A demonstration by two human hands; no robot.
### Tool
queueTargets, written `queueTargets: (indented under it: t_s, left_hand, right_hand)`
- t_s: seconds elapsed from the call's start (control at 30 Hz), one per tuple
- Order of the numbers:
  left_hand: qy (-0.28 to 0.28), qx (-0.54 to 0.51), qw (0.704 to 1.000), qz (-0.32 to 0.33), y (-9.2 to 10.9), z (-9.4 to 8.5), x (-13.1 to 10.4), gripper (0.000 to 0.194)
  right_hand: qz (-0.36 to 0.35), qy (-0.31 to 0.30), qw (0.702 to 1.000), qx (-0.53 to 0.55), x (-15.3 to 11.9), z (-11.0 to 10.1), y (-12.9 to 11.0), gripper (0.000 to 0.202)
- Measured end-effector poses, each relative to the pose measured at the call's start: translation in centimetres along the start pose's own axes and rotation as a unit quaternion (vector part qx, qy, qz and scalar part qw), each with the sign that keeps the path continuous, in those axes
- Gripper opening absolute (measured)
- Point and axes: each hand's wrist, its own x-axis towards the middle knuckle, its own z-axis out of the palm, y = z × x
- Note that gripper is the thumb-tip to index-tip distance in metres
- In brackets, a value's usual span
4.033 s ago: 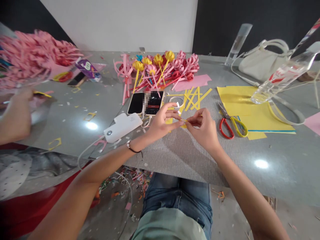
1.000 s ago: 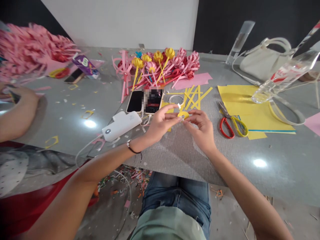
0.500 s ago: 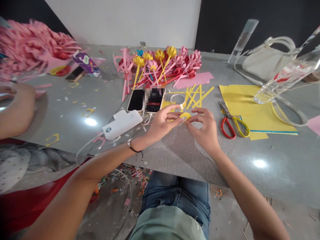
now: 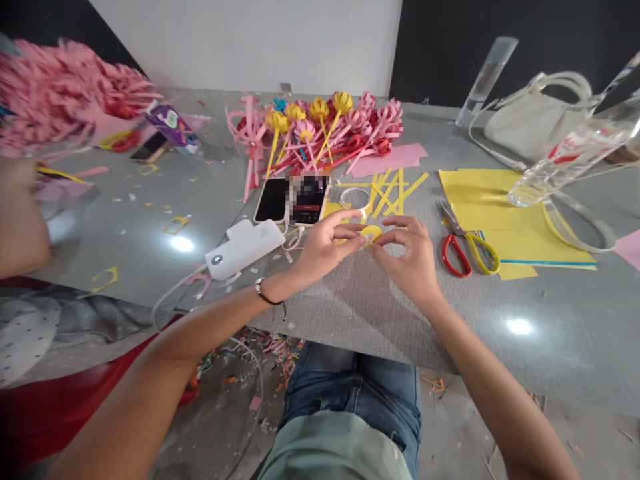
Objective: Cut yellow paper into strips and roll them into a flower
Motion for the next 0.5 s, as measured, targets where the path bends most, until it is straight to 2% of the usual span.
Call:
queueTargets:
  t_s: [0.5]
  left_hand:
    - [-0.019,0.046,0.998,0.042,-0.20,0.07,-0.05,0.054]
  right_hand:
    - [-0.077,-0.016,0.992,-0.098,0.37,-0.32,0.01,0.007]
